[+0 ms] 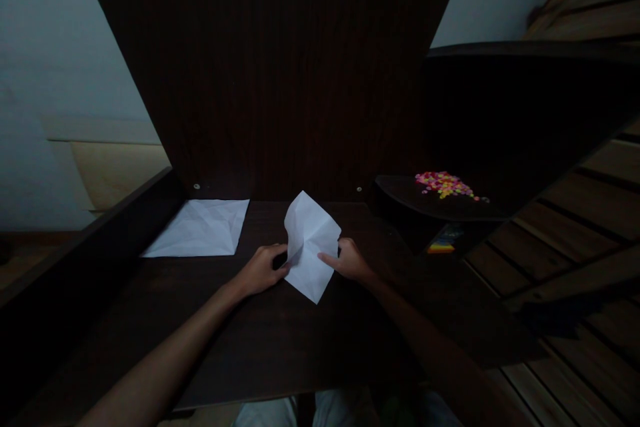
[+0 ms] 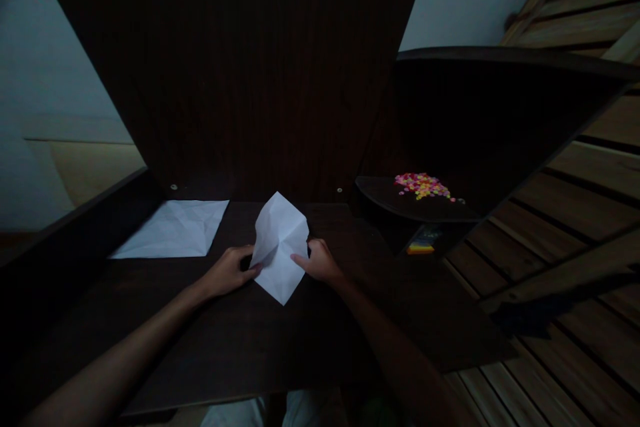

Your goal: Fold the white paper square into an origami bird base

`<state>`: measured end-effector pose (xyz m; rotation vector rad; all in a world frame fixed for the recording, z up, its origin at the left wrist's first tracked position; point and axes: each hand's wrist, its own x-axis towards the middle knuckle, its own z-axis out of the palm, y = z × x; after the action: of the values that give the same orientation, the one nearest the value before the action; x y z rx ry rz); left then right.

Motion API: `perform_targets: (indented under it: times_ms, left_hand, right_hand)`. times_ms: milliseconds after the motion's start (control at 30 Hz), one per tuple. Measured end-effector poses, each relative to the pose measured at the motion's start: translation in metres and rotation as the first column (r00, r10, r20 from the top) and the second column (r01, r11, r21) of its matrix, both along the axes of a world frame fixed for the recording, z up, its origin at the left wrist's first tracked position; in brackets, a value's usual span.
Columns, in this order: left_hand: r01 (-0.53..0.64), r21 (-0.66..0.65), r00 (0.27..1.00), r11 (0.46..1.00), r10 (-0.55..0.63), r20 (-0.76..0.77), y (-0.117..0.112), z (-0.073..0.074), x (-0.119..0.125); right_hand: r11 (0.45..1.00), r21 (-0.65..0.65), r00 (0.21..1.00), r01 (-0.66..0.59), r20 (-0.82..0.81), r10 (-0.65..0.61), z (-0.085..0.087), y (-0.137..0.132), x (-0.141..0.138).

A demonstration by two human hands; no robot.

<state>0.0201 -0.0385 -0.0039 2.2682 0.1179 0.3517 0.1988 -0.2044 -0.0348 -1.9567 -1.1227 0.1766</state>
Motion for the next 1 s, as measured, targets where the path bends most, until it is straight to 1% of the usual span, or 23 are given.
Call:
perform_targets:
  times_ms: [67, 133, 233, 333, 467, 633, 733, 800, 933, 1000]
  left_hand:
    - [-0.002, 0.031, 1.000, 1.000, 0.001, 0.032, 0.001, -0.002, 0.001]
    - [-0.002, 0.015, 0.998, 1.000, 0.001, 0.063, 0.001, -0.003, 0.001]
    - [-0.020, -0.005, 0.999, 1.000, 0.020, 0.039, 0.001, -0.004, 0.002]
    - [-0.055, -0.003, 0.998, 0.998, 0.055, 0.018, 0.002, -0.004, 0.002]
    - [-0.101, -0.017, 0.993, 0.995, 0.102, 0.054, 0.005, -0.006, 0.001]
    - [-0.129, 0.030, 0.992, 0.991, 0.128, 0.018, 0.009, -0.012, 0.001]
    - [-0.144, -0.005, 0.989, 0.990, 0.144, 0.024, 0.010, -0.013, 0.002]
    - [-0.135, -0.001, 0.990, 0.991, 0.135, 0.028, 0.009, -0.012, 0.002]
    - [-0.072, 0.097, 0.997, 0.993, 0.068, 0.042, 0.007, -0.011, 0.001]
    - [-0.035, 0.148, 0.999, 0.988, 0.029, 0.043, 0.007, -0.011, 0.001]
  right_hand:
    - [1.000, 0.000, 0.999, -0.008, -0.034, 0.008, 0.000, 0.001, 0.000]
    - [1.000, 0.023, 0.998, 0.013, -0.062, -0.012, 0.001, 0.001, -0.001]
    - [0.997, 0.056, 0.996, 0.058, -0.076, -0.054, 0.003, 0.002, -0.001]
    - [0.995, 0.071, 0.993, 0.073, -0.096, -0.066, 0.004, 0.003, -0.001]
    - [0.995, 0.048, 0.991, 0.092, -0.106, -0.086, 0.003, 0.003, -0.001]
    - [0.991, 0.010, 0.986, 0.133, -0.102, -0.132, 0.002, 0.003, 0.000]
    - [0.993, 0.012, 0.988, 0.118, -0.106, -0.116, 0.000, 0.003, 0.000]
    - [0.994, 0.029, 0.990, 0.101, -0.101, -0.097, -0.002, 0.003, -0.001]
    - [0.995, 0.049, 0.995, 0.090, -0.046, -0.088, -0.004, 0.003, -0.002]
    - [0.999, 0.035, 0.999, 0.032, -0.001, -0.032, -0.004, 0.002, -0.002]
